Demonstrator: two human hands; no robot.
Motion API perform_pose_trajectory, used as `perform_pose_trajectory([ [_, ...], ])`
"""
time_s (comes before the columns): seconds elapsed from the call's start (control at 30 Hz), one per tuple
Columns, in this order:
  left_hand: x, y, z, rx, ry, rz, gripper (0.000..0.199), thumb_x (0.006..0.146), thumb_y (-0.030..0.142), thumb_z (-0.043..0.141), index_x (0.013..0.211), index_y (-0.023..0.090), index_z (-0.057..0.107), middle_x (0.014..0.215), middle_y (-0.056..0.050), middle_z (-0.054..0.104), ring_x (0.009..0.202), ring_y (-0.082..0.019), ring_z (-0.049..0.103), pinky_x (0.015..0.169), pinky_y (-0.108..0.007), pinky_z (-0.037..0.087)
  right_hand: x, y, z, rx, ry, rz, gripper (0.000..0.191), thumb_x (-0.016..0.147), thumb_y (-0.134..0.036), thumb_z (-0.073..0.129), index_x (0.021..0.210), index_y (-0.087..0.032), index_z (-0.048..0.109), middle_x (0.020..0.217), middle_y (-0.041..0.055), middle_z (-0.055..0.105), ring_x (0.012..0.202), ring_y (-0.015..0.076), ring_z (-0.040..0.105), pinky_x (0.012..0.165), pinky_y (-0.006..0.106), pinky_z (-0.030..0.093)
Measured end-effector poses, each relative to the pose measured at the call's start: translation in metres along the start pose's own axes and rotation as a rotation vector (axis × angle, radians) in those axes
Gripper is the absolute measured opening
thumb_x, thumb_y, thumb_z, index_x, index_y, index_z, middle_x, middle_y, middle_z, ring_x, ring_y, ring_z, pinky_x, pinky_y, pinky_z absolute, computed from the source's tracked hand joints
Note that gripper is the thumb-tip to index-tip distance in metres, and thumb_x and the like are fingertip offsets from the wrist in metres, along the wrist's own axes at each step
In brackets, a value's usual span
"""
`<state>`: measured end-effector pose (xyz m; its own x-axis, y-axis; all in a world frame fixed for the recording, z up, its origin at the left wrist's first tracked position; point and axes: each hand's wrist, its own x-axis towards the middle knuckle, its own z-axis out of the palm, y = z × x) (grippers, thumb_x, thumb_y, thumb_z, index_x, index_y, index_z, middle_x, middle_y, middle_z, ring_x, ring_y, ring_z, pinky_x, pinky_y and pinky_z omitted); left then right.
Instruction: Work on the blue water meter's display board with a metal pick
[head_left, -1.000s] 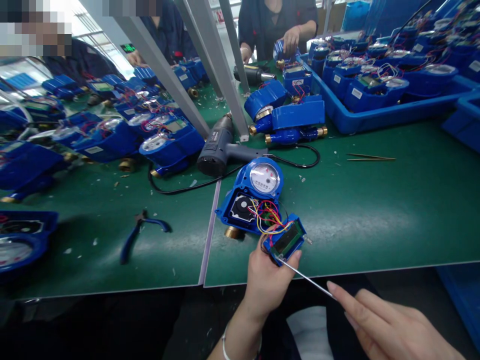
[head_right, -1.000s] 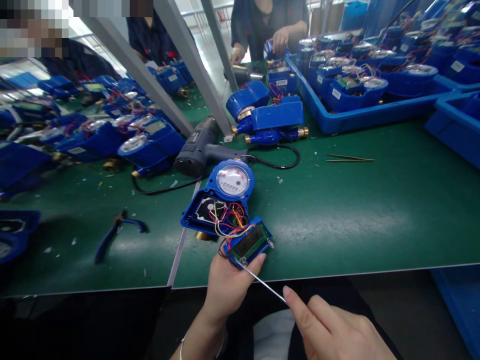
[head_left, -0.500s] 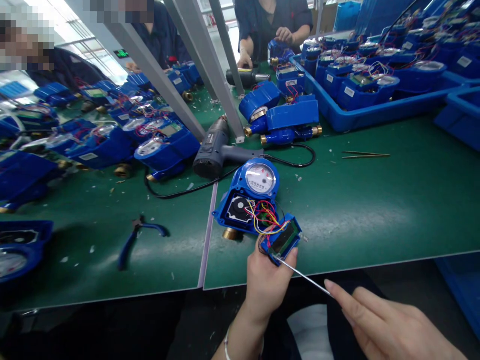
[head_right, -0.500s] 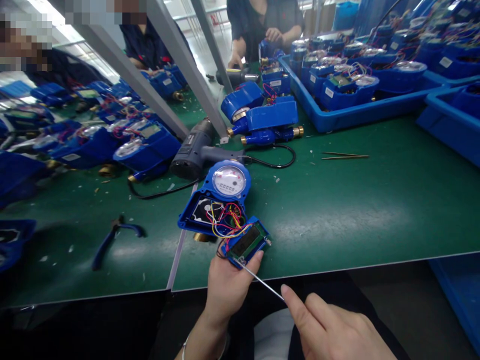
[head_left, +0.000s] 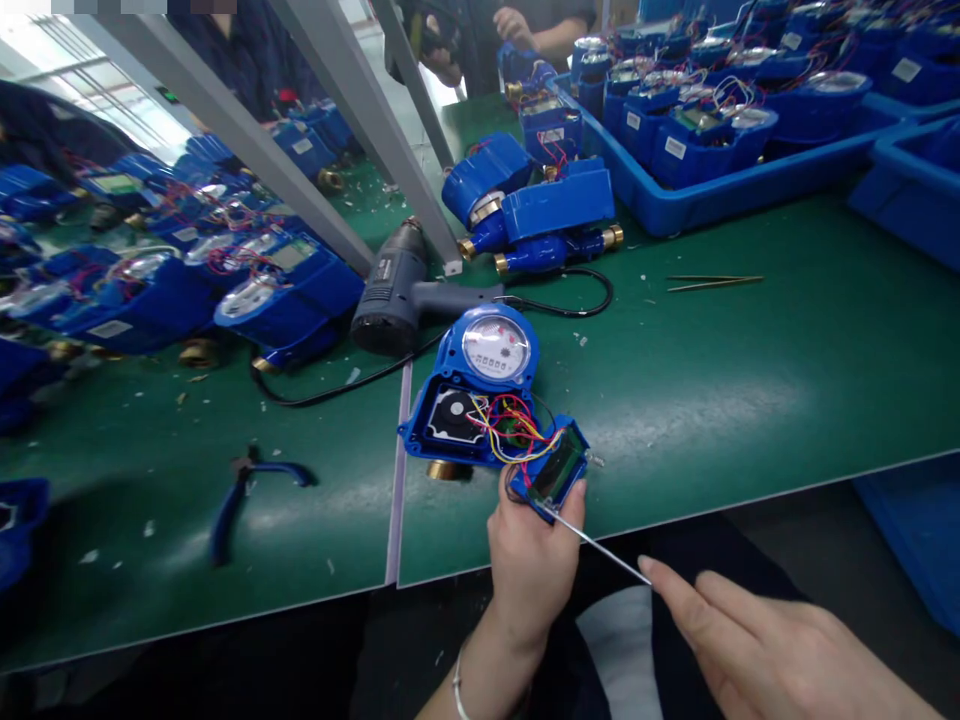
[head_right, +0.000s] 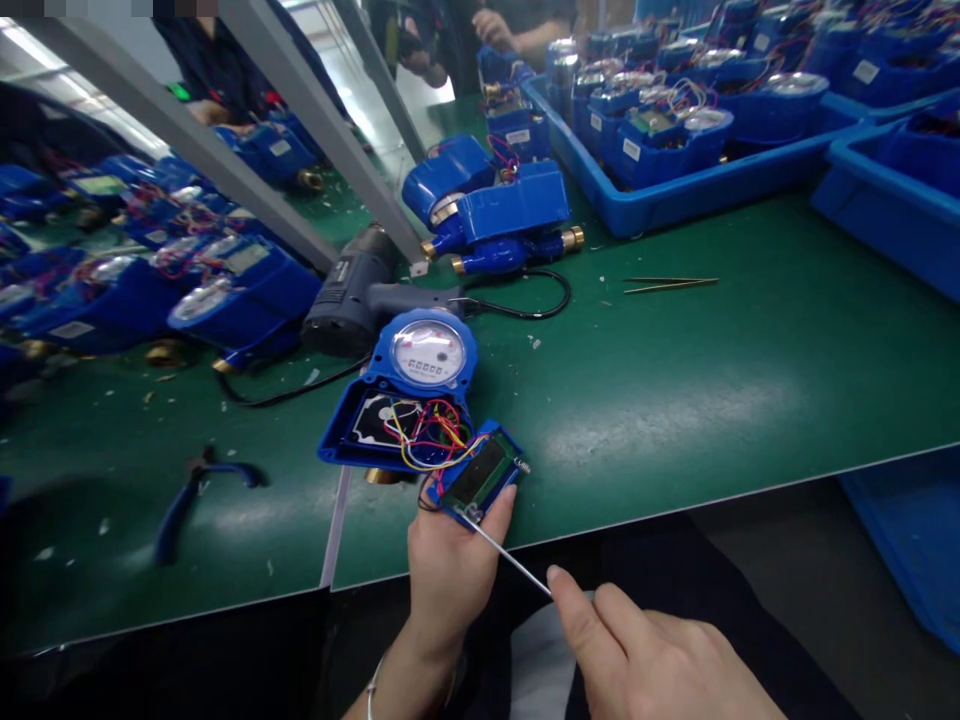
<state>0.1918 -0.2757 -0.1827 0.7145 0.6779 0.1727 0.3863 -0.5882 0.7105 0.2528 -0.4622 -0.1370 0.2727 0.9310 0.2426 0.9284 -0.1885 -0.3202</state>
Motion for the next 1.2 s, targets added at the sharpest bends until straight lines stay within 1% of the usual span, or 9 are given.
perform_pose_trajectory([
  [0.2,0.001,0.001,0.001,0.004,0.026,0.001,0.031,0.076,0.031,0.067,0.098,0.01,0.062,0.087,-0.012,0.073,0.079,-0.025,0.071,0.068,-0.03,0.057,0.002,-0.003,-0.002,0.144,-0.124,0.106,0.045,0.08,-0.001,0.033,0.119,-0.007,0.055,0.077,0.004,0.064,0.054,0.0123,0.062,0.05,0.016,0.054],
  [0.47,0.001,0.001,0.002,0.03,0.03,-0.025,0.035,0.075,0.035,0.068,0.099,0.012,0.061,0.09,-0.012,0.072,0.083,-0.026,0.07,0.071,-0.033,0.055,0.003,-0.007,-0.003,-0.171,-0.064,-0.053,0.056,0.067,0.004,0.034,0.12,0.002,0.051,0.067,0.0044,0.059,0.043,0.0157,0.056,0.035,0.024,0.049],
  [0.57,0.001,0.0,0.002,0.019,0.003,-0.045,0.033,0.075,0.034,0.068,0.098,0.012,0.061,0.091,-0.012,0.072,0.083,-0.026,0.07,0.071,-0.033,0.055,0.012,-0.008,-0.006,0.155,-0.089,0.111,0.047,0.073,0.001,0.032,0.11,-0.007,0.06,0.072,0.0049,0.063,0.049,0.0151,0.059,0.041,0.022,0.051],
  [0.67,0.001,0.0,0.002,-0.004,0.005,-0.047,0.033,0.074,0.034,0.069,0.098,0.013,0.06,0.089,-0.011,0.072,0.082,-0.026,0.07,0.07,-0.032,0.055,0.021,-0.009,-0.011,0.556,-0.229,0.328,0.034,0.086,-0.006,0.033,0.092,-0.018,0.064,0.072,0.0007,0.064,0.057,0.0131,0.061,0.052,0.018,0.052],
  [0.73,0.001,0.0,0.001,-0.022,0.016,-0.048,0.034,0.074,0.035,0.07,0.098,0.014,0.06,0.089,-0.01,0.072,0.082,-0.026,0.07,0.07,-0.032,0.054,0.021,-0.01,-0.011,0.618,-0.272,0.376,0.032,0.089,-0.008,0.034,0.089,-0.02,0.064,0.073,-0.0003,0.063,0.058,0.0123,0.06,0.054,0.018,0.052],
  [0.9,0.002,0.001,0.001,-0.041,0.0,-0.058,0.034,0.074,0.037,0.069,0.099,0.015,0.06,0.091,-0.009,0.071,0.084,-0.025,0.069,0.073,-0.034,0.054,0.005,-0.013,-0.003,-0.004,-0.056,0.11,0.051,0.073,0.003,0.031,0.118,-0.001,0.056,0.071,0.0074,0.06,0.048,0.0168,0.057,0.043,0.027,0.051],
  [1.03,0.003,-0.001,0.002,-0.074,0.007,-0.071,0.036,0.073,0.036,0.071,0.1,0.016,0.059,0.093,-0.008,0.071,0.087,-0.025,0.069,0.076,-0.034,0.053,0.001,-0.012,0.0,-0.268,-0.052,-0.004,0.055,0.07,0.0,0.035,0.124,0.004,0.049,0.073,0.01,0.06,0.05,0.0207,0.059,0.042,0.032,0.053],
  [1.1,0.003,-0.001,0.003,-0.086,0.007,-0.093,0.037,0.072,0.037,0.071,0.101,0.016,0.059,0.093,-0.008,0.071,0.086,-0.025,0.069,0.077,-0.036,0.053,0.002,-0.011,0.002,-0.079,-0.07,0.058,0.051,0.076,0.0,0.032,0.124,0.002,0.05,0.076,0.0101,0.061,0.054,0.0206,0.061,0.046,0.032,0.054],
  [1.2,0.004,-0.002,0.004,-0.097,0.002,-0.114,0.038,0.072,0.038,0.071,0.101,0.017,0.058,0.092,-0.008,0.071,0.085,-0.026,0.069,0.079,-0.038,0.053,0.005,-0.01,0.009,0.48,-0.109,0.279,0.039,0.09,-0.006,0.03,0.12,-0.01,0.055,0.08,0.006,0.062,0.076,0.0184,0.065,0.068,0.027,0.056],
])
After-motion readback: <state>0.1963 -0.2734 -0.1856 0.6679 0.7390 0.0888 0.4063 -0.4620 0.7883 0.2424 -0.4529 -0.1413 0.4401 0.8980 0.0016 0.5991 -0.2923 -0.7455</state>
